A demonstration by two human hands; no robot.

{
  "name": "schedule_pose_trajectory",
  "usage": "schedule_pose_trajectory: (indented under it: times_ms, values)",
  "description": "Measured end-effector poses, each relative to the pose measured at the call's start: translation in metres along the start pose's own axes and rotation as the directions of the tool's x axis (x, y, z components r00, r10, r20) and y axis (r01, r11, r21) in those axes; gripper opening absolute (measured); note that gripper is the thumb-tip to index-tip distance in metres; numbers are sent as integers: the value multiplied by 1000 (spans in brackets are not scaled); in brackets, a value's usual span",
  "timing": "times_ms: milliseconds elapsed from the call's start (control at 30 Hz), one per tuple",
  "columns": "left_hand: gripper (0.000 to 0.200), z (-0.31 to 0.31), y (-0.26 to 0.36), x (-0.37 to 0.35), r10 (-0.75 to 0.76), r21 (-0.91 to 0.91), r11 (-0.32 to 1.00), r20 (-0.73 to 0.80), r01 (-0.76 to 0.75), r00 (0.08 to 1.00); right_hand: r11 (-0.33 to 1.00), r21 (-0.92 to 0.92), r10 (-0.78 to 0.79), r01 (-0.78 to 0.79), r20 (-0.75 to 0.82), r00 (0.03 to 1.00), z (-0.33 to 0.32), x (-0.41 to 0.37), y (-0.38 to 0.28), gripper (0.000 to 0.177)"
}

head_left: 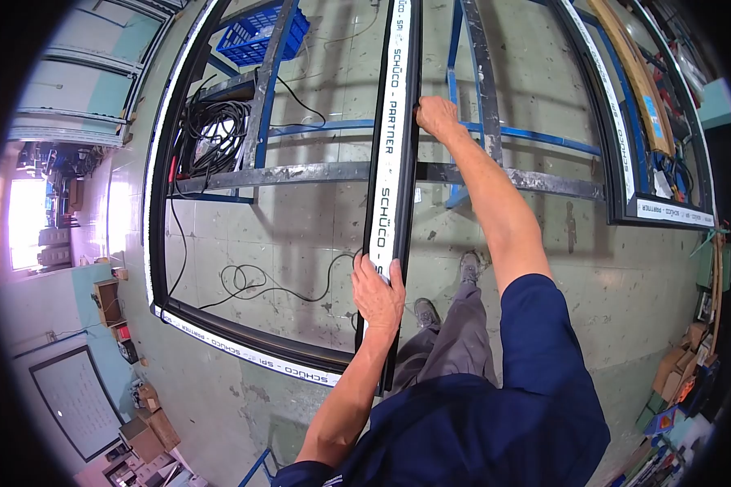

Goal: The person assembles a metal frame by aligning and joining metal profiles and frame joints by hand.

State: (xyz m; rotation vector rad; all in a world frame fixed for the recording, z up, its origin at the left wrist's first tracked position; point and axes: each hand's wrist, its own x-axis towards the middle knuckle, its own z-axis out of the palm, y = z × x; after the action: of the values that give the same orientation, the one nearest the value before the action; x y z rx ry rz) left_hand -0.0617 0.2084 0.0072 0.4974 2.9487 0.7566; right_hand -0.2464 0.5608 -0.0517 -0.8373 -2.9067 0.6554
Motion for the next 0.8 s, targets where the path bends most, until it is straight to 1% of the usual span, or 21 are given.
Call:
schedule_pose_trajectory:
  times_ms: [133, 233, 333, 433, 567, 633, 733, 800]
  values:
    - [56, 1, -1, 1, 7, -3, 1000, -8, -7, 1000, 997, 66, 36, -36, -2, 999, -5, 1, 0, 33]
    - [56, 1, -1, 1, 16, 2, 1000, -12, -16, 1000, 993, 79, 90, -90, 4, 996, -5, 0, 0, 36]
    - [56, 1, -1, 1, 15, -6, 1000, -9, -15, 1000, 988, 73, 137, -137, 4, 991, -8, 17, 5, 37]
    - [56, 2, -2, 1, 18, 3, 1000, -9, -18, 1000, 991, 50, 121, -121, 10, 993, -9, 38, 8, 39]
    - [62, 4, -6, 2, 0, -3, 1000, 16, 0, 1000, 992, 59, 115, -115, 5, 993, -11, 51, 8, 37]
    - [62, 4, -5, 2, 2, 1, 1000, 13, -2, 1000, 992, 49, 114, -114, 13, 993, -10, 53, 7, 37]
    - [62, 3, -5, 2, -17, 18, 1000, 33, 17, 999, 994, 45, 101, -100, -16, 995, -8, 53, 7, 34]
    - [62, 0, -2, 2, -31, 0, 1000, 42, 31, 999, 997, 28, 76, -76, -6, 997, -7, 51, 6, 33]
